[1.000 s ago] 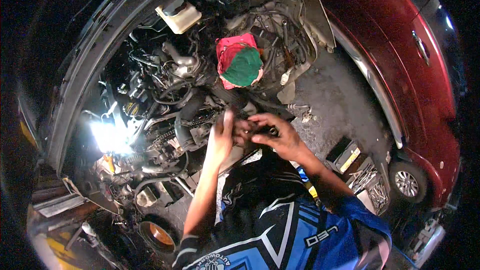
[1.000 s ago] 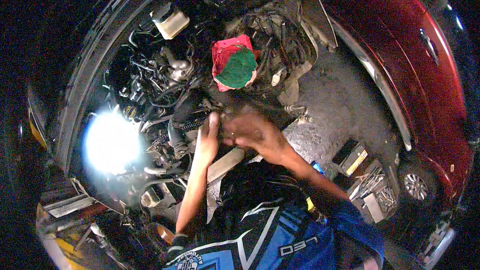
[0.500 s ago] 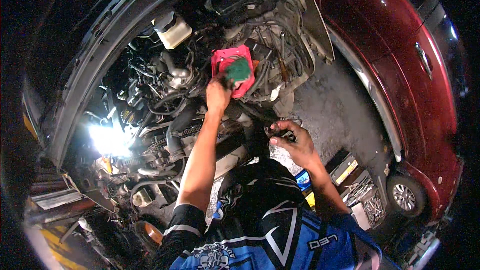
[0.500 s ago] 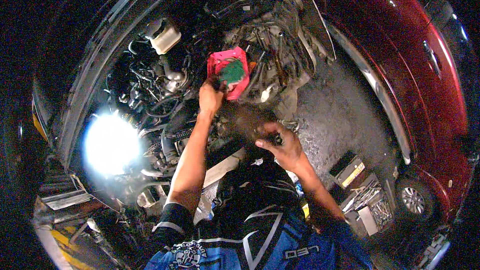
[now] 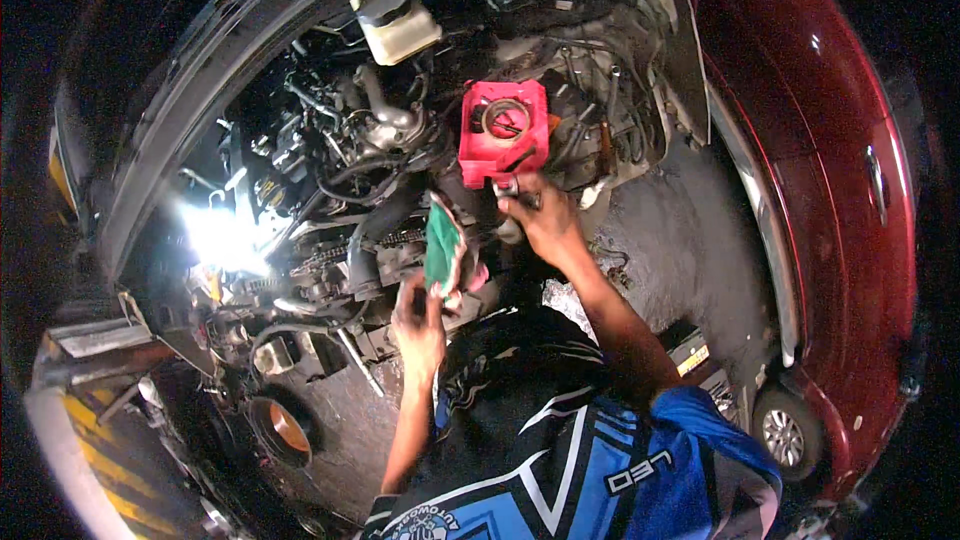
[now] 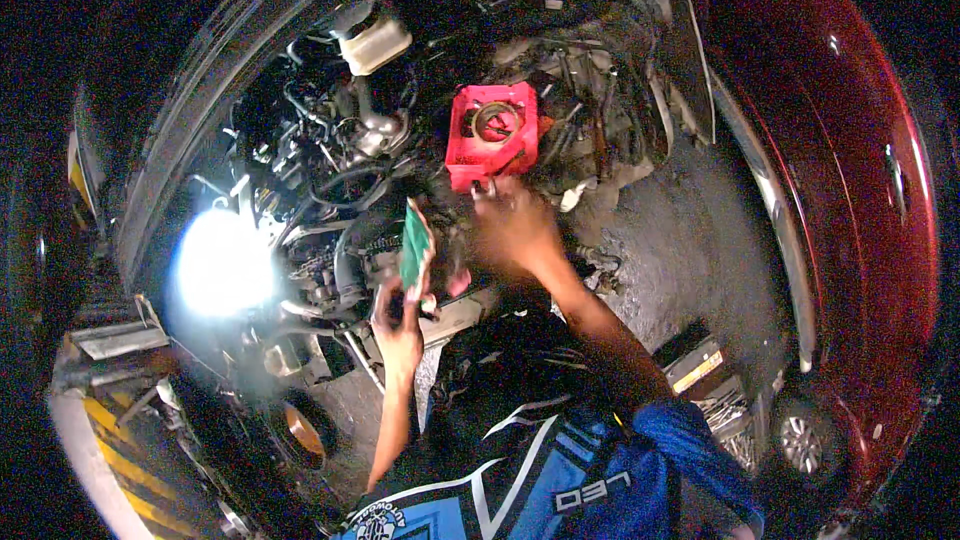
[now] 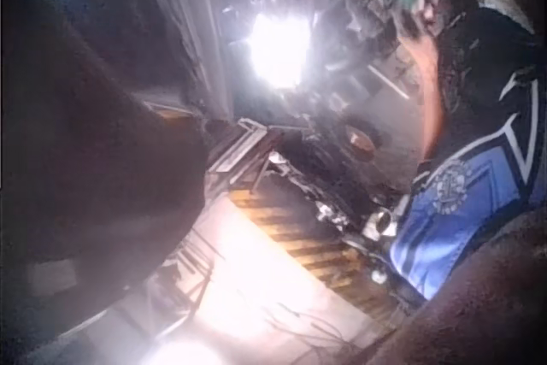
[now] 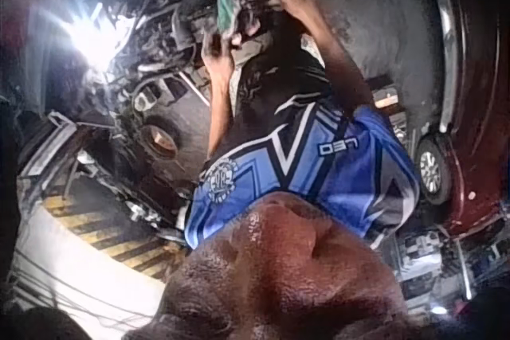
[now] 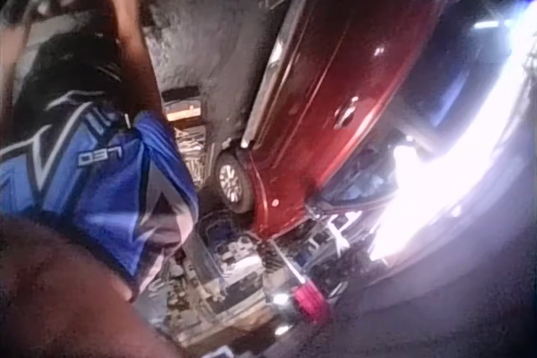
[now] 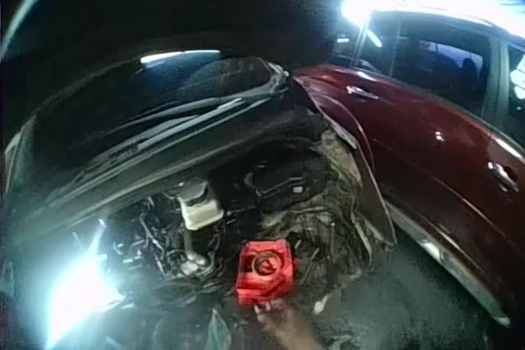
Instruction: The person cleans an engine component with a cloth and then applies a piece of white tape to the part.
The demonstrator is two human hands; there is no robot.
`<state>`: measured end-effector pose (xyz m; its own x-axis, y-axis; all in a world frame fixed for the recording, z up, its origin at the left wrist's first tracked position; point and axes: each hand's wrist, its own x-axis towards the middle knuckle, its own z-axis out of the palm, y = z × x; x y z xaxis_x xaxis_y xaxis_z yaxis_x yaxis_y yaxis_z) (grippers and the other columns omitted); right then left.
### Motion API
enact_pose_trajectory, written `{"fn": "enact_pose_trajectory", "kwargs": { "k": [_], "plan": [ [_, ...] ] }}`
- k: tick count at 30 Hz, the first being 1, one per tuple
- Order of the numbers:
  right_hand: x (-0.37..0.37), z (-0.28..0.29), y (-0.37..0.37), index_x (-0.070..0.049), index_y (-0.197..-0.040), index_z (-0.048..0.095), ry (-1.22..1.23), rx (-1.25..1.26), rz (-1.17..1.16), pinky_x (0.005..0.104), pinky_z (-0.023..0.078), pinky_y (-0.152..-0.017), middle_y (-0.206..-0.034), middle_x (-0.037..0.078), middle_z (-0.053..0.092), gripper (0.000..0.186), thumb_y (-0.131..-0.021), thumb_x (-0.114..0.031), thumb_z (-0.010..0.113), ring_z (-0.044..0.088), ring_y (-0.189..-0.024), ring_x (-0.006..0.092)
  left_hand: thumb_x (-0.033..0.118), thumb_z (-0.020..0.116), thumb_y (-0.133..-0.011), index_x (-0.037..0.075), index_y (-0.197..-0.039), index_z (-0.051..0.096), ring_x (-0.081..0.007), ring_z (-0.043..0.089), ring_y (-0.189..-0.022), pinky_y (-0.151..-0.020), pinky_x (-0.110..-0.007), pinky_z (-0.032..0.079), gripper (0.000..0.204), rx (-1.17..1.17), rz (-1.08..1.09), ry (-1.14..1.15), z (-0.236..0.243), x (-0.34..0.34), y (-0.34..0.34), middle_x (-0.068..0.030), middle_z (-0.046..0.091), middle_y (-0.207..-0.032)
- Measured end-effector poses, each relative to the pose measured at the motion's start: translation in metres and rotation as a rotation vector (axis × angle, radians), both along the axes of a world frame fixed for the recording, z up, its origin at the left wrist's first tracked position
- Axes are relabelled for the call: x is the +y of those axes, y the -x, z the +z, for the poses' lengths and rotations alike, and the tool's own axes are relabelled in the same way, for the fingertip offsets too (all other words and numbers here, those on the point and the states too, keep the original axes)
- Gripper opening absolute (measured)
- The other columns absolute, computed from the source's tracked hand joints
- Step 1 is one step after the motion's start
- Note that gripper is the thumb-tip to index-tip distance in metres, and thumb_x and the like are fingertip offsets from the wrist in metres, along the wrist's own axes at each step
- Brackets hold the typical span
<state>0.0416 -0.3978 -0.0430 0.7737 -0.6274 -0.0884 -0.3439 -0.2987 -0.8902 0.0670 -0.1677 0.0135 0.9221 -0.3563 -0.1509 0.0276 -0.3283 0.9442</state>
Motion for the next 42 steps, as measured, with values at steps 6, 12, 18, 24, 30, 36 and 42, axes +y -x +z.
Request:
{"fn": "enact_pose_trajectory", "kwargs": {
  "k": [6,12,18,24,30,36,42],
  "plan": [
    [-0.051,-0.018,-0.113,-0.003,-0.104,0.068,0.229,0.037,0.105,0.0416,0.051,-0.082,-0.103,0.02,0.069,0.04,-0.08,-0.034,0.073,0.067,-0.096,0.033,0.023,0.065,-0.093,-0.003,-0.114,0.06,-0.0247,0.062,-0.101,-0.091,-0.034,0.046,0.034,0.051,0.111,-0.062,-0.033,0.057,0.03,-0.0174,0.066,-0.108],
    [-0.067,-0.042,-0.183,-0.004,-0.105,0.069,0.515,0.53,0.373,0.0435,0.051,-0.09,-0.109,0.022,0.067,0.049,-0.072,-0.041,0.074,0.066,-0.101,0.0347,0.021,0.066,-0.093,-0.001,-0.115,0.06,-0.0147,0.061,-0.075,-0.065,-0.029,0.051,0.032,-0.161,0.118,-0.136,-0.042,0.07,0.032,-0.0095,0.064,-0.101],
    [-0.057,-0.017,-0.176,-0.004,-0.104,0.07,0.598,0.574,0.404,0.0443,0.053,-0.088,-0.107,0.021,0.068,0.054,-0.068,-0.042,0.077,0.066,-0.099,0.0365,0.022,0.067,-0.092,0.0,-0.113,0.062,-0.0155,0.062,-0.083,-0.069,-0.028,0.051,0.031,-0.107,0.153,-0.087,-0.034,0.078,0.029,-0.011,0.065,-0.1],
    [-0.043,-0.04,-0.167,-0.003,-0.098,0.071,0.709,0.535,0.364,0.0454,0.053,-0.085,-0.103,0.02,0.069,0.037,-0.082,-0.036,0.065,0.067,-0.096,0.0358,0.023,0.067,-0.091,0.0,-0.11,0.063,-0.0207,0.062,-0.087,-0.077,-0.033,0.05,0.03,-0.129,0.111,-0.209,-0.02,0.071,0.024,-0.0137,0.067,-0.1],
    [-0.033,-0.039,-0.157,0.0,-0.106,0.066,0.748,0.559,0.286,0.0483,0.052,-0.083,-0.099,0.025,0.068,0.033,-0.09,-0.025,0.051,0.066,-0.097,0.0392,0.026,0.068,-0.09,0.001,-0.11,0.065,-0.0256,0.062,-0.092,-0.084,-0.036,0.047,0.032,-0.052,0.102,-0.173,0.009,0.063,0.024,-0.017,0.068,-0.098],
    [-0.011,-0.027,-0.09,-0.006,-0.118,0.054,0.353,-0.065,0.261,0.0436,0.049,-0.083,-0.093,0.015,0.069,0.032,-0.089,-0.018,0.058,0.064,-0.099,0.0309,0.028,0.065,-0.093,0.001,-0.114,0.062,-0.0146,0.065,-0.079,-0.072,-0.029,0.05,0.034,-0.052,0.027,-0.154,0.007,0.063,0.025,-0.0124,0.07,-0.088],
    [0.039,-0.005,-0.042,-0.011,-0.119,0.055,-0.555,-0.131,0.338,0.0249,0.039,-0.058,-0.086,0.003,0.06,0.025,-0.1,-0.026,0.05,0.047,-0.067,0.0085,0.022,0.068,-0.089,0.0,-0.096,0.061,-0.0217,0.059,-0.082,-0.076,-0.034,0.047,0.024,-0.305,0.004,-0.196,0.01,0.059,0.019,-0.0109,0.063,-0.084]
  ]
}}
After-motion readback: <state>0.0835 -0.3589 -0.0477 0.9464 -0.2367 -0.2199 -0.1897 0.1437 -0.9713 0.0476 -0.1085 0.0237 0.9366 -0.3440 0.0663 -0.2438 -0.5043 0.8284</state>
